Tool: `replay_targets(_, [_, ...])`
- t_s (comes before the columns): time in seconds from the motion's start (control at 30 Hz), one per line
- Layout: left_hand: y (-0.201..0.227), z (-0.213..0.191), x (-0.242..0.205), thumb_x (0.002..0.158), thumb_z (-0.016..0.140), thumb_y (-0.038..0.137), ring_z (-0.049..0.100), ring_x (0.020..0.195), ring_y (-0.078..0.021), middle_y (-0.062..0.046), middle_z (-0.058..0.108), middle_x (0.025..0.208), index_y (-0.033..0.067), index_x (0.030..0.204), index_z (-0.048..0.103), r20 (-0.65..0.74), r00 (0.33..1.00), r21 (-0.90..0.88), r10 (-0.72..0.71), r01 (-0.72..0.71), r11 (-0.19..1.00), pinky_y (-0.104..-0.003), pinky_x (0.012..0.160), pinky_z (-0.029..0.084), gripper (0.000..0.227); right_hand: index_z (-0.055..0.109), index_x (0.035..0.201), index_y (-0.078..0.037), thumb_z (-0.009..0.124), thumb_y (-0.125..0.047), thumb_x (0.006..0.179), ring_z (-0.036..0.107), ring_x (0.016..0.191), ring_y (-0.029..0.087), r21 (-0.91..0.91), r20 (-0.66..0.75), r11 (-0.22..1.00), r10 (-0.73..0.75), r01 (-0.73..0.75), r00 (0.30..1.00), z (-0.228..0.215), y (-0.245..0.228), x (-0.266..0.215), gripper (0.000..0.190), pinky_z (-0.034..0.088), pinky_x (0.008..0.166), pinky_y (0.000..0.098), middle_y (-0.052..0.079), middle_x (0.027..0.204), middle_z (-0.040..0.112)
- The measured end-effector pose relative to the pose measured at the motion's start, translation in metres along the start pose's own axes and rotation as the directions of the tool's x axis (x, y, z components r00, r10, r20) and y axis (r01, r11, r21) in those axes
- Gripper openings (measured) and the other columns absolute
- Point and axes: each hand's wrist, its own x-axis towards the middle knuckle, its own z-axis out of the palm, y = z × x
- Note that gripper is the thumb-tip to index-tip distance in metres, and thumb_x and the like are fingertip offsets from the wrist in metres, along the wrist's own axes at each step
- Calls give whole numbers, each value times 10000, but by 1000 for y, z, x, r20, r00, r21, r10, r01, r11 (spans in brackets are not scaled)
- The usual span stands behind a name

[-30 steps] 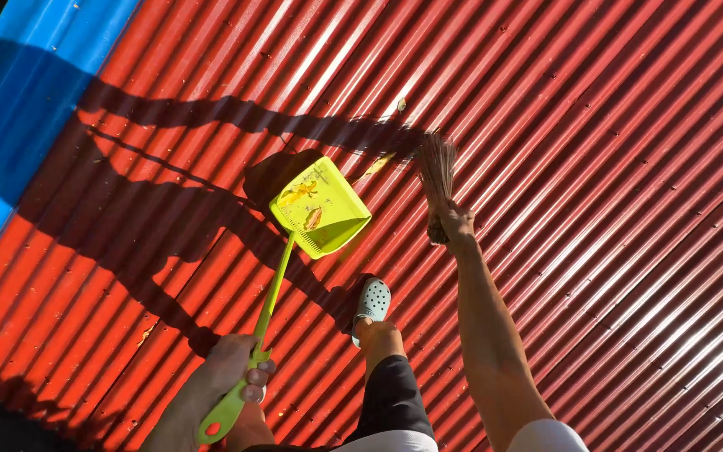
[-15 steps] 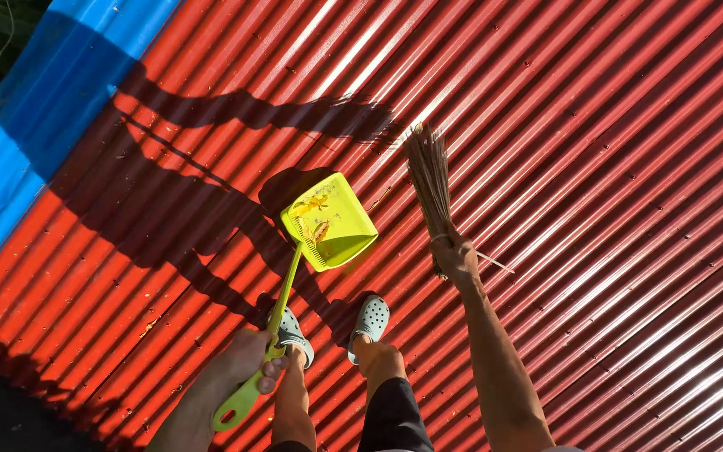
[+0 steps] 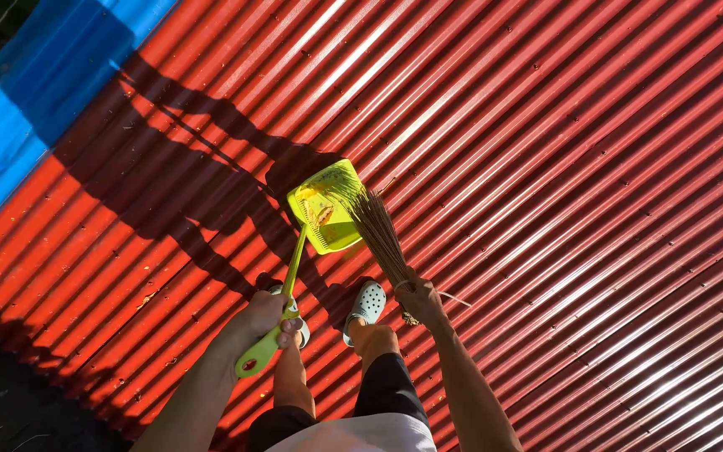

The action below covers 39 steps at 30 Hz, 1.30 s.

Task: Sweeping dry leaves off a corrugated metal roof into a yellow dustpan.

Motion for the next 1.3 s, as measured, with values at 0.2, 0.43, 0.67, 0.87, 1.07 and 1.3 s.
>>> replay_targets(0.2, [-6, -18, -7, 1027, 386, 138, 405, 458, -146, -126, 500, 642, -26, 899, 467, -9, 1000, 8, 20, -20, 1000, -307, 377, 343, 224, 398, 1587, -140, 645, -205, 852, 655, 664, 131, 210, -200, 943, 301, -259, 933, 13, -46, -58, 778, 538, 598, 312, 81, 809, 723])
replay_targets(0.43, [-23, -43, 11, 982, 381, 54, 408, 469, -145, -108, 456, 647, -32, 880, 435, -12, 1000, -39, 8, -9, 999, -316, 370, 358, 144, 553, 1446, -21, 695, -189, 826, 604, 614, 149, 422, -189, 896, 237, -139, 953, 43, -30, 46, 658, 502, 555, 336, 69, 785, 688])
replay_targets(0.67, [-37, -59, 41, 994, 389, 88, 411, 463, -163, -118, 463, 636, -20, 939, 428, -23, 1000, -30, -9, 9, 1000, -336, 381, 355, 127, 592, 1447, -138, 700, -227, 803, 675, 711, 99, 137, -112, 975, 191, -176, 975, 70, -33, -38, 659, 559, 672, 290, 62, 851, 742])
replay_targets(0.87, [-37, -45, 16, 1001, 365, 100, 405, 456, -185, -140, 472, 640, 30, 1045, 416, -12, 1000, -105, -25, 23, 994, -358, 403, 372, 97, 471, 1530, -120, 741, -216, 775, 682, 703, 134, 227, -252, 944, 294, -239, 922, 46, -38, -27, 808, 566, 636, 316, 84, 892, 757])
replay_targets(1.07, [-46, -34, 4, 1005, 369, 69, 423, 478, -195, -144, 482, 658, 46, 1064, 365, -52, 998, -82, -26, 22, 996, -352, 424, 384, 64, 634, 1366, -30, 729, -226, 799, 617, 634, 108, 182, -65, 982, 59, -46, 996, 79, -50, 64, 608, 506, 565, 305, 67, 784, 715])
replay_targets(1.3, [-55, -60, 54, 1018, 409, 101, 418, 446, -232, -191, 512, 633, 2, 1076, 405, 23, 998, -62, 58, -57, 996, -370, 410, 379, 116, 196, 1602, -40, 765, -217, 751, 709, 763, 154, 54, -52, 986, 159, -156, 986, 83, -85, -31, 1038, 581, 685, 304, 118, 910, 757])
